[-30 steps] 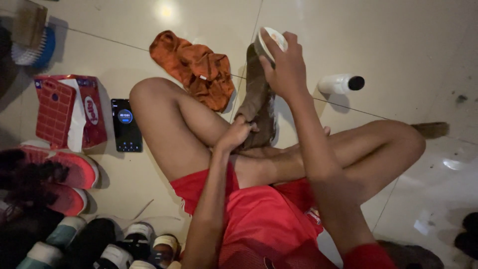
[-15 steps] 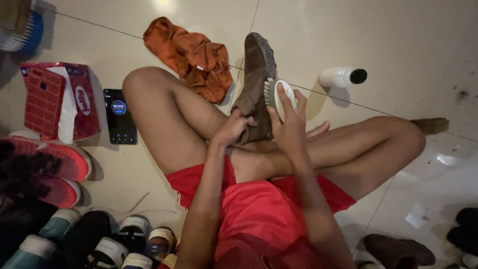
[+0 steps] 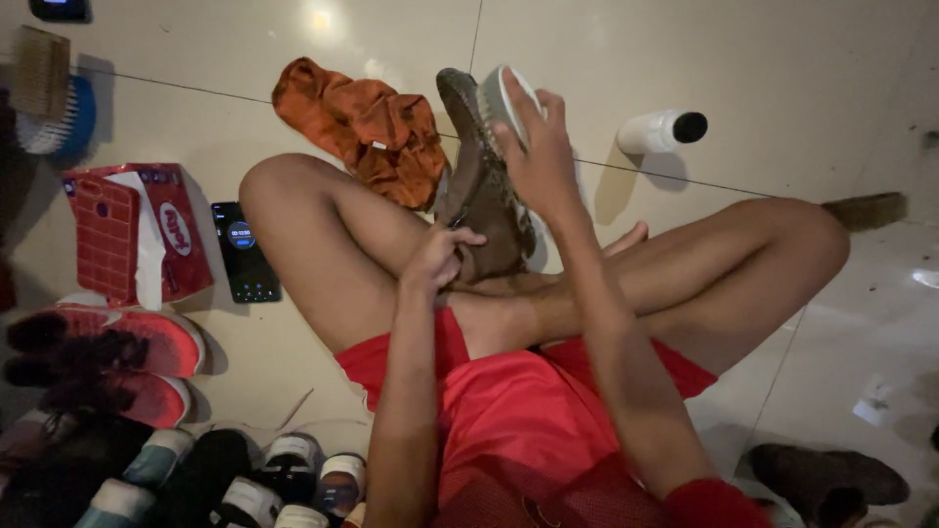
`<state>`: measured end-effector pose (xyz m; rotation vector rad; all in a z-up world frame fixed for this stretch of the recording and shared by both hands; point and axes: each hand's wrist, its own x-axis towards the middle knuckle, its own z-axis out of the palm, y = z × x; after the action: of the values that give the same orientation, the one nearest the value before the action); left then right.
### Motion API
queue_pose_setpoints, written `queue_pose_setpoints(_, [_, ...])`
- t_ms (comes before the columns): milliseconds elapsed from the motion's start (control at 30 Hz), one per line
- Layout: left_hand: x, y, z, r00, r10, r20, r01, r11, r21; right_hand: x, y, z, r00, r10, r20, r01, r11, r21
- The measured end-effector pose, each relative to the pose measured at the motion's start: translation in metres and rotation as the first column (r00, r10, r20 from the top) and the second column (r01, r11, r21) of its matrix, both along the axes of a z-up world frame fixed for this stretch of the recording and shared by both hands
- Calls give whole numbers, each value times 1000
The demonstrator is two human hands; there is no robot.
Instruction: The person sits on the floor and scrubs a brown shoe with a brush and cleaning solution, then wipes it with a cloth. They repeat the scrubbing and wiping process on the same shoe multiple times.
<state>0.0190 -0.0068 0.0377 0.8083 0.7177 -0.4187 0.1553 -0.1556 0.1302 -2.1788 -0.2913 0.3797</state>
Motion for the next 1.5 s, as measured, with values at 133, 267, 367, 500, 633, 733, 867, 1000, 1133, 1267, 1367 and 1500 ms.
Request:
queue_pose_setpoints(133, [24,-5,67,966,-6,-257,27,997,76,-45,-7,10,998,-32,62,33,999,-7])
queue_pose_setpoints(267, [8,-2,46,965,121,-234,-147,985,-95,-56,-27,32,997,-35,64,39,997,-64])
queue_pose_setpoints(367, [7,1,64,962,150,-229,-207,946,-250,-54,-46,44,997,-79,-7,79,997,23])
queue_pose_setpoints(500, [13,2,49,958,134,-253,-201,945,-259,-61,-57,53,992,-105,-76,109,993,42])
queue_pose_setpoints(633, [-2,9,-8,961,134,-242,-197,946,-258,-60,-54,29,999,29,-26,-30,999,-24])
queue_pose_setpoints(733, [-5,11,-19,961,133,-242,-199,941,-273,-49,-46,27,998,40,51,-38,998,-50])
queue_pose_setpoints(867, [-9,17,-59,959,123,-257,-201,932,-301,-40,-40,33,996,50,72,-46,997,-63])
queue_pose_setpoints(1000, [4,11,7,962,158,-221,-215,939,-267,-63,-50,38,986,162,30,-158,982,-104])
queue_pose_setpoints(1133, [-20,9,-78,970,136,-203,-193,936,-295,-85,-67,52,978,208,6,-201,954,-222])
queue_pose_setpoints(1267, [-10,6,-43,975,117,-190,-172,937,-306,-100,-75,59,953,300,42,-286,936,-206])
queue_pose_setpoints(1367, [-2,7,-37,971,68,-228,-143,934,-328,-96,-68,60,942,319,102,-290,929,-232])
queue_pose_setpoints(1500, [-1,8,-9,974,22,-225,-96,940,-327,-69,-51,40,924,285,254,-222,942,-250])
